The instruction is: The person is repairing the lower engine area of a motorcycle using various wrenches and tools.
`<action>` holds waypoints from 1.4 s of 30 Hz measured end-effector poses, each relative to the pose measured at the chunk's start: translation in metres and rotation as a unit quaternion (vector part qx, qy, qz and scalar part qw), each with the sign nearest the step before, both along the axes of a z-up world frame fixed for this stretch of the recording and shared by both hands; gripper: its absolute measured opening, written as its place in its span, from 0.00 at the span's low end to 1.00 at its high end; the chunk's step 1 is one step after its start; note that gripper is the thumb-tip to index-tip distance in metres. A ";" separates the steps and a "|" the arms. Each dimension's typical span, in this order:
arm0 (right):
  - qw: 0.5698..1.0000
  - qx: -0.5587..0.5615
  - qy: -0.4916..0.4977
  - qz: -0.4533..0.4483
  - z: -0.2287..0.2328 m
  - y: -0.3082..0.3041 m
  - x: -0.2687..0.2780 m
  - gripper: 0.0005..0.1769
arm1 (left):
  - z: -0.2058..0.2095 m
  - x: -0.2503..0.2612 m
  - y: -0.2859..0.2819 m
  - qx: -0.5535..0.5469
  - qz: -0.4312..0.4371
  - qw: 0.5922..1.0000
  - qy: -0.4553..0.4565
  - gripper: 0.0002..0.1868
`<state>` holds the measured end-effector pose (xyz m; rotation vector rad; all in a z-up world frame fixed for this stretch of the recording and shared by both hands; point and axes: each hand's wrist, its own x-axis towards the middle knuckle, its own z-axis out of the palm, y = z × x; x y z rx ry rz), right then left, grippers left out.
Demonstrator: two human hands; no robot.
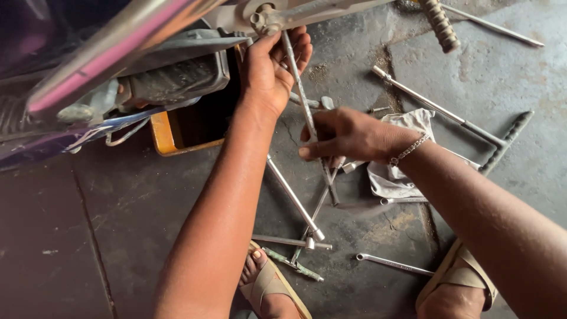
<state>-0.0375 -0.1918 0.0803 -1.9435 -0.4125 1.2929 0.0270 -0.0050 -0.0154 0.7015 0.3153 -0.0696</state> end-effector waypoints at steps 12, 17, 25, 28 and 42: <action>0.956 0.171 0.199 -0.128 -0.039 -0.014 0.001 0.14 | 0.003 -0.003 -0.003 0.015 0.029 0.999 -0.002 0.16; 0.975 0.115 0.172 -0.079 -0.028 -0.014 -0.001 0.12 | 0.001 -0.003 -0.005 0.028 0.015 0.999 0.007 0.15; 0.979 0.053 0.184 -0.065 -0.055 -0.049 0.001 0.12 | -0.035 -0.024 -0.019 0.218 -0.021 0.969 0.115 0.13; 0.985 -0.009 0.170 -0.034 -0.049 -0.067 0.002 0.17 | -0.056 -0.035 -0.021 0.267 0.027 0.951 0.156 0.10; 0.942 0.313 0.042 -0.111 -0.091 -0.228 0.031 0.58 | -0.072 -0.031 -0.039 0.047 -0.014 0.999 -0.006 0.04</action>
